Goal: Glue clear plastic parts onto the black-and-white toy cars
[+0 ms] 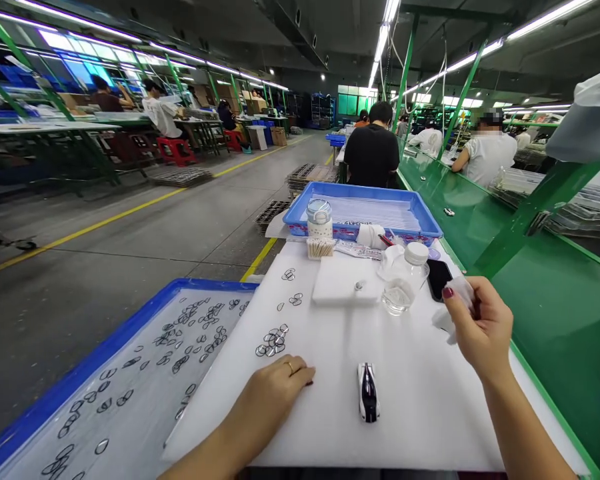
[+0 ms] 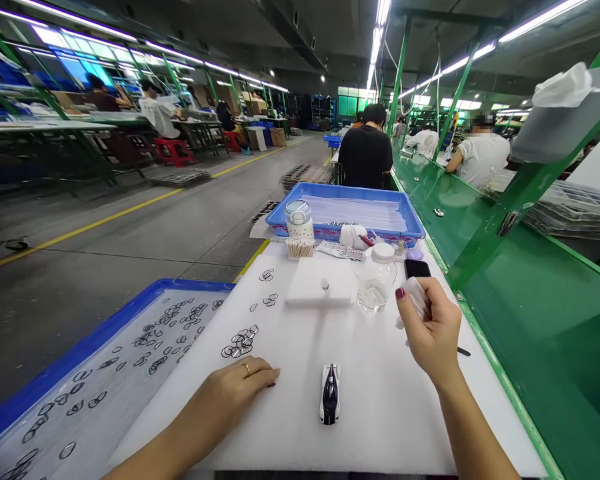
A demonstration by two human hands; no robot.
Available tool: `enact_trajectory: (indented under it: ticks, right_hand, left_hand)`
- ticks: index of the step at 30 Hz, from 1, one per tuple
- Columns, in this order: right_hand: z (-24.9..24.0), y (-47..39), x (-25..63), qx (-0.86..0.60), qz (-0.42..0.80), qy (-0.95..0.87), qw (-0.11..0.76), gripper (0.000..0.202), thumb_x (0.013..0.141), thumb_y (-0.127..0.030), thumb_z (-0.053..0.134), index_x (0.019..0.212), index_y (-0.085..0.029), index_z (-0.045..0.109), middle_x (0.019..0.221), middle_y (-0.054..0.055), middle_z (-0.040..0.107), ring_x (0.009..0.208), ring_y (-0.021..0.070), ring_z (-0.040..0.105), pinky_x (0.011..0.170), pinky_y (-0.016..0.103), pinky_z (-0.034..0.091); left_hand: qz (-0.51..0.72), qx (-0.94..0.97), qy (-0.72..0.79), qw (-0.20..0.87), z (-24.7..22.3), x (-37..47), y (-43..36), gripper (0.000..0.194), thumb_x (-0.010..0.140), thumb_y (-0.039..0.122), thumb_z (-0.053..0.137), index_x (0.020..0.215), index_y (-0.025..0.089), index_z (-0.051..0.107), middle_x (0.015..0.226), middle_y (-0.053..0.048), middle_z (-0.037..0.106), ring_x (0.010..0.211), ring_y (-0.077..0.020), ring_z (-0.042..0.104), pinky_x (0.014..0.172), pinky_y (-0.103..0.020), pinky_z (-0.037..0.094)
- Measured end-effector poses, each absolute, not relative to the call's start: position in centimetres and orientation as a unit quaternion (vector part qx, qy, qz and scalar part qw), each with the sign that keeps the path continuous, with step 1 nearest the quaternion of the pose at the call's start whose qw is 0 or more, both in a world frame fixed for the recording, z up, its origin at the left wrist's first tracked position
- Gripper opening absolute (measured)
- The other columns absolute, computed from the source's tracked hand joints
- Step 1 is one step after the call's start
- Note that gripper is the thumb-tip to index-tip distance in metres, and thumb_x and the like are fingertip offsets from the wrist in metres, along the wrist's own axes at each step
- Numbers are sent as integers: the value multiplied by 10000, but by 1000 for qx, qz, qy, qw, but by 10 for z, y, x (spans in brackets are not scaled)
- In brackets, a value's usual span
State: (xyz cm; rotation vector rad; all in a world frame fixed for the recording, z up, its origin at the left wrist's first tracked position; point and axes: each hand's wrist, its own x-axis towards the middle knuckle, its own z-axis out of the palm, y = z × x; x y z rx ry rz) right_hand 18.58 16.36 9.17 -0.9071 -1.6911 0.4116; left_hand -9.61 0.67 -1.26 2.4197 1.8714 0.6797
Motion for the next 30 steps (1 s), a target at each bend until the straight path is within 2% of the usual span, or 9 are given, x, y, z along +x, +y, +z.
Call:
enact_trajectory:
  ticks: [4,9,11,13,16,19,24,27,30]
  right_hand:
    - [87,130,196,-366,269,-768,452,161,912,-342,633,833,-203,614,590,-30,551,453,90,459,407,207,347]
    - [59,102,223,-393,342,-777,353,171,951,-357,575,916,-213,661,795,27,674,529,98,527,471,207,421]
    - [44,94,232,-438,364,-738,362,194,943,-395,583,910,-217,653,813,27,671,527,96,525,465,198,425]
    - [32,87,234,-469,382,-698,384,239,917,-440,608,844,-214,629,750,17,632,560,110,539,485,194,435]
    - [24,76,222,-502,411,-647,401,290,883,-480,640,793,-208,598,690,0,557,594,119,520,509,195,429]
    - [27,66,205,-507,439,-635,383,284,883,-463,647,796,-199,595,669,-10,528,541,101,442,457,202,367]
    - [27,56,183,-390,435,-732,351,143,924,-311,627,854,-191,661,675,5,640,502,95,504,429,209,363]
    - [23,53,167,-305,360,-787,397,25,899,-197,662,892,-192,685,656,-8,652,513,93,553,461,207,419]
    - [23,49,152,-268,293,-793,463,163,920,-106,577,1012,-188,684,788,32,677,639,114,629,528,216,501]
  left_hand:
    - [189,745,639,28,1,-96,17,227,840,63,574,805,222,732,755,-11,714,672,-190,690,613,-295,546]
    - [183,724,663,44,12,-90,13,223,874,65,549,832,179,736,855,-43,730,794,-229,689,715,-355,561]
    - [239,704,667,59,13,-80,6,202,893,99,552,907,166,742,886,-62,741,831,-237,690,765,-376,561]
    - [367,649,655,123,12,-61,0,163,875,140,607,950,165,749,883,-68,747,818,-219,689,774,-351,560]
    - [552,492,571,357,10,-21,0,106,815,202,722,904,185,777,836,-59,748,753,-169,682,714,-266,559]
    - [646,283,420,571,7,12,4,183,789,345,806,860,177,789,797,-69,753,707,-134,675,692,-228,554]
    - [687,157,344,620,2,15,7,273,643,405,912,758,188,794,711,-44,743,662,-114,677,653,-193,548]
    - [672,137,343,642,0,6,9,287,581,371,946,746,189,799,697,-51,752,633,-126,690,623,-200,565]
    - [673,127,341,645,1,4,9,273,574,352,951,740,195,801,694,-40,756,616,-102,681,627,-178,567]
